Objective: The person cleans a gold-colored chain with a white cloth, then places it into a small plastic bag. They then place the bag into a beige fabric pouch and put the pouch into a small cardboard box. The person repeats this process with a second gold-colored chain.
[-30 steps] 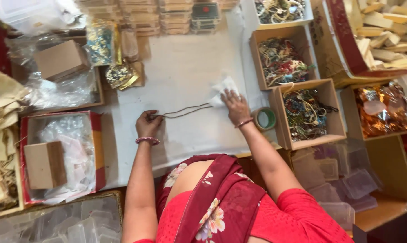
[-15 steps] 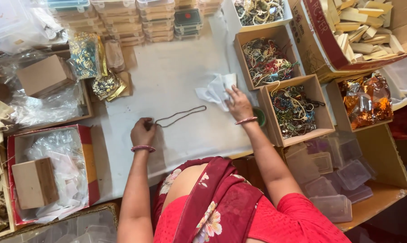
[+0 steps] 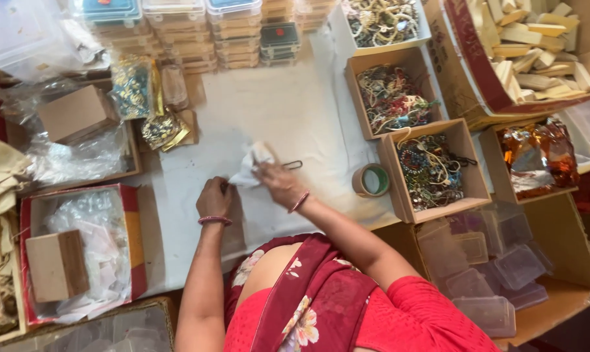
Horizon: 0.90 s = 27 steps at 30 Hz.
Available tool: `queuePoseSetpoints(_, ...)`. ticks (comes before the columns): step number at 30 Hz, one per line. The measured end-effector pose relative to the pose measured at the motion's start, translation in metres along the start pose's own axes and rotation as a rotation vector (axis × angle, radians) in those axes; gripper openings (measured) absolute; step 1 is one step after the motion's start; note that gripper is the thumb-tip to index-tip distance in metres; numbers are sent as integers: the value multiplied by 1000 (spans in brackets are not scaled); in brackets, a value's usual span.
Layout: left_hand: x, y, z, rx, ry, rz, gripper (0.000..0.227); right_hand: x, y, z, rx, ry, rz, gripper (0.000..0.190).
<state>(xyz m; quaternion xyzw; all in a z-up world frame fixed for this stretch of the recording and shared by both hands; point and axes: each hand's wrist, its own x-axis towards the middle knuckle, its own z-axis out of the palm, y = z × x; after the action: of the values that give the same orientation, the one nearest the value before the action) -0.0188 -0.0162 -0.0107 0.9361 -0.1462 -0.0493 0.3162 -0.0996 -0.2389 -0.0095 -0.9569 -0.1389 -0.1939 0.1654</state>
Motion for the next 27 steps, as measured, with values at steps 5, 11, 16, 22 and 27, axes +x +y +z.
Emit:
queuePoseSetpoints(5, 0, 19, -21, 28, -18, -34, 17, -14, 3, -25, -48, -83, 63, 50)
queuePoseSetpoints(11, -4, 23, -17, 7, -15, -37, 26, -30, 91, -99, -445, -138, 507, 38)
queuePoseSetpoints(16, 2, 28, -25, 3, -4, -51, 28, -49, 130, -174, -534, 420, 915, 37)
queuePoseSetpoints(22, 9, 37, -23, -26, -92, -57, 28, -91, 171, -173, 98, 528, 1517, 27)
queuePoseSetpoints(27, -3, 76, -21, -115, -13, 221, 25, -93, 161, -167, -262, 762, 1230, 22)
